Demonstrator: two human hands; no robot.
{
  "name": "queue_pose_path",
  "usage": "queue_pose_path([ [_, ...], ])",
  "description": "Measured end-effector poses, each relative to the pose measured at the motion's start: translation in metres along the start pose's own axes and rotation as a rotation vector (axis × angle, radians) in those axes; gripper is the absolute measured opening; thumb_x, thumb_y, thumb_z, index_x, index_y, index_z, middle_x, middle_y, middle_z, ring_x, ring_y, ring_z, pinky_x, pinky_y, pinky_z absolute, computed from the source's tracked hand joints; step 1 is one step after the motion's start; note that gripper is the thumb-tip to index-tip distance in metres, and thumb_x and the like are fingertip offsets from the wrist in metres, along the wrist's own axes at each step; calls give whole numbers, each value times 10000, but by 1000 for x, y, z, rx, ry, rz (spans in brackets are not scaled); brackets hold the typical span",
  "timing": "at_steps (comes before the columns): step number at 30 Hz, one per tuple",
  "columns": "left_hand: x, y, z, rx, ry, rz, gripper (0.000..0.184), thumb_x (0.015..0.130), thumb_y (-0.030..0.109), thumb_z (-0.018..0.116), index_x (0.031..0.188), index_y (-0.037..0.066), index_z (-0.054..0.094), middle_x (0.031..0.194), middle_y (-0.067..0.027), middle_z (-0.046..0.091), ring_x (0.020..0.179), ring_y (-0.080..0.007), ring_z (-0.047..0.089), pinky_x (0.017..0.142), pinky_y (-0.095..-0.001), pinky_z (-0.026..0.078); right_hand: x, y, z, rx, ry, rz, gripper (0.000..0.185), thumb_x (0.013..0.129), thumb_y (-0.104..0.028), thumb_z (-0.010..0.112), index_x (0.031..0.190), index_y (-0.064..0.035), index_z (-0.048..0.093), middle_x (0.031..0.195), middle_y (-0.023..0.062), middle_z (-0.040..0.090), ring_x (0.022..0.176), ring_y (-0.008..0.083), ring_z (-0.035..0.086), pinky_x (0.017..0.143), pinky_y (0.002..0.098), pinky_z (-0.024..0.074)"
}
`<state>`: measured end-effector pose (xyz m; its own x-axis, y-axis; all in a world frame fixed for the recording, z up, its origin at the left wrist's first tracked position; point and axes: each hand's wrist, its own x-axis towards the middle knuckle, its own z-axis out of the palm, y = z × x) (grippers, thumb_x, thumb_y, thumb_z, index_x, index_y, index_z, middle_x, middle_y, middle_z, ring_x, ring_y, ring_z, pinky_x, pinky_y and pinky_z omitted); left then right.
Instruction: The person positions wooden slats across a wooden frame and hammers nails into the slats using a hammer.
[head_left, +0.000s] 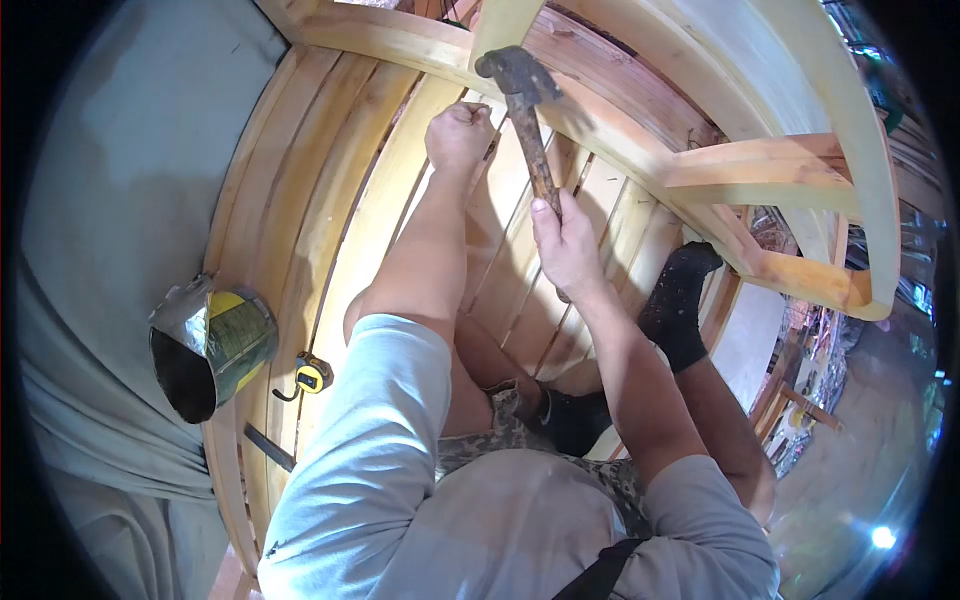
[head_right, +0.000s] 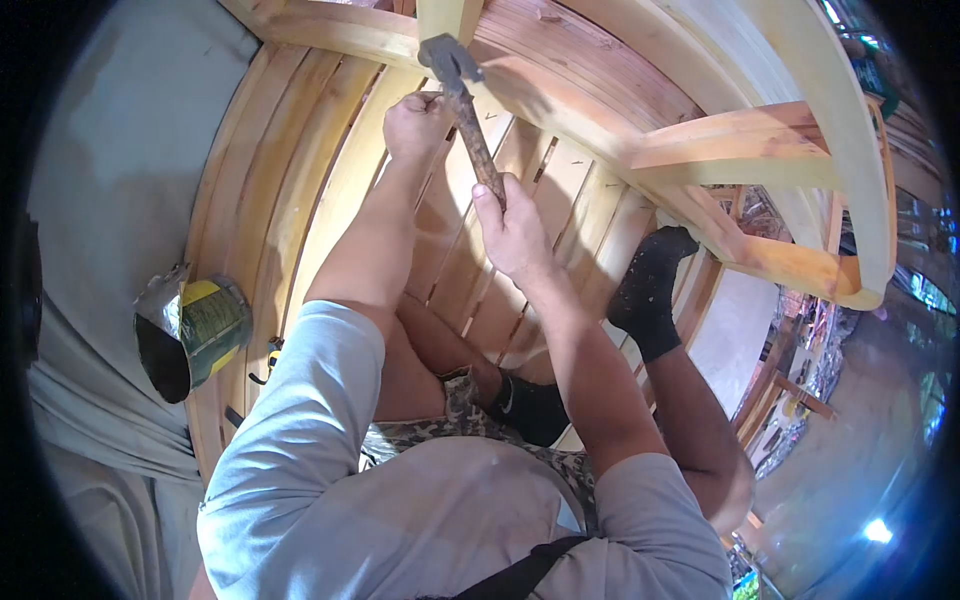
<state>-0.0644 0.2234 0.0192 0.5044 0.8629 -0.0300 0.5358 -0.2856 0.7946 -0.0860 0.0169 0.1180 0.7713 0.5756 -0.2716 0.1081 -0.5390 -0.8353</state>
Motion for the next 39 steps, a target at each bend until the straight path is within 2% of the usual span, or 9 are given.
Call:
queue_pose_path([
  [7, 1, 9, -16, 20, -88, -24, 233, 851, 220, 645, 961, 97, 810, 865, -191, 753, 839, -307, 748, 823, -390, 581, -4, -1, -12, -184, -14, 83, 411, 1032, -360, 560, 900, 29, 566, 704, 179, 545, 685, 305, 587, 688, 444, 477],
  [11, 18, -5, -30, -539, -15, -28, 285, 794, 211, 746, 908, -50, 756, 820, -157, 752, 745, -201, 705, 715, -321, 543, -63, 24, -23, 241, -43, -7, 323, 1041, -310, 559, 981, 5, 604, 702, 79, 545, 663, 153, 554, 624, 331, 457],
  [15, 10, 16, -53, -625, 133, -461, 103, 756, 61, 637, 776, -39, 624, 715, -112, 614, 630, -205, 593, 631, -376, 514, -85, 14, -28, 531, -38, -57, 233, 1050, -251, 551, 1039, -23, 601, 721, -33, 514, 634, 46, 466, 566, 234, 397],
  [17, -9, 14, -46, -1174, -223, -648, 139, 799, 26, 533, 882, -50, 614, 762, -107, 577, 608, -204, 530, 617, -379, 512, -84, 23, -28, 469, -40, -19, 206, 1018, -227, 605, 1027, -21, 615, 730, -35, 519, 612, 69, 465, 563, 257, 412],
  [19, -41, 1, -24, -1104, -428, -553, 208, 847, -11, 429, 971, -70, 585, 837, -110, 563, 619, -196, 491, 609, -333, 506, -83, 28, -20, 172, 52, 28, 169, 963, -192, 685, 979, -31, 638, 745, -34, 544, 619, 90, 500, 582, 270, 432],
  [23, -111, 44, -57, -1423, -621, -687, 294, 910, -109, 410, 1168, -205, 514, 1088, -248, 625, 854, -260, 645, 738, -333, 569, -65, 38, 0, 316, 289, -172, 152, 937, -157, 718, 908, -37, 630, 683, -24, 564, 560, 64, 530, 498, 240, 411],
  [24, -121, 56, -67, -1449, -639, -654, 374, 958, -92, 471, 1301, -231, 411, 1288, -289, 560, 1027, -298, 655, 908, -361, 594, -62, 21, -5, 374, 321, -112, 142, 929, -151, 727, 940, -24, 663, 687, -21, 577, 546, 66, 535, 482, 244, 417],
  [27, -138, 79, -83, -1517, -698, -572, 288, 985, -79, 470, 1241, -210, 446, 1387, -296, 512, 1163, -329, 627, 977, -387, 578, -55, 8, -14, 348, 387, -101, 164, 928, -157, 729, 976, -9, 678, 684, -17, 578, 518, 66, 521, 463, 239, 414],
  [39, -153, 82, -78, -1603, -960, -369, 93, 964, -107, 469, 1041, -87, 518, 1334, -302, 579, 1261, -358, 601, 1038, -445, 540, -70, -10, -28, 577, 377, 36, 147, 938, -115, 695, 976, 23, 664, 590, 14, 551, 452, 101, 502, 438, 267, 415],
])
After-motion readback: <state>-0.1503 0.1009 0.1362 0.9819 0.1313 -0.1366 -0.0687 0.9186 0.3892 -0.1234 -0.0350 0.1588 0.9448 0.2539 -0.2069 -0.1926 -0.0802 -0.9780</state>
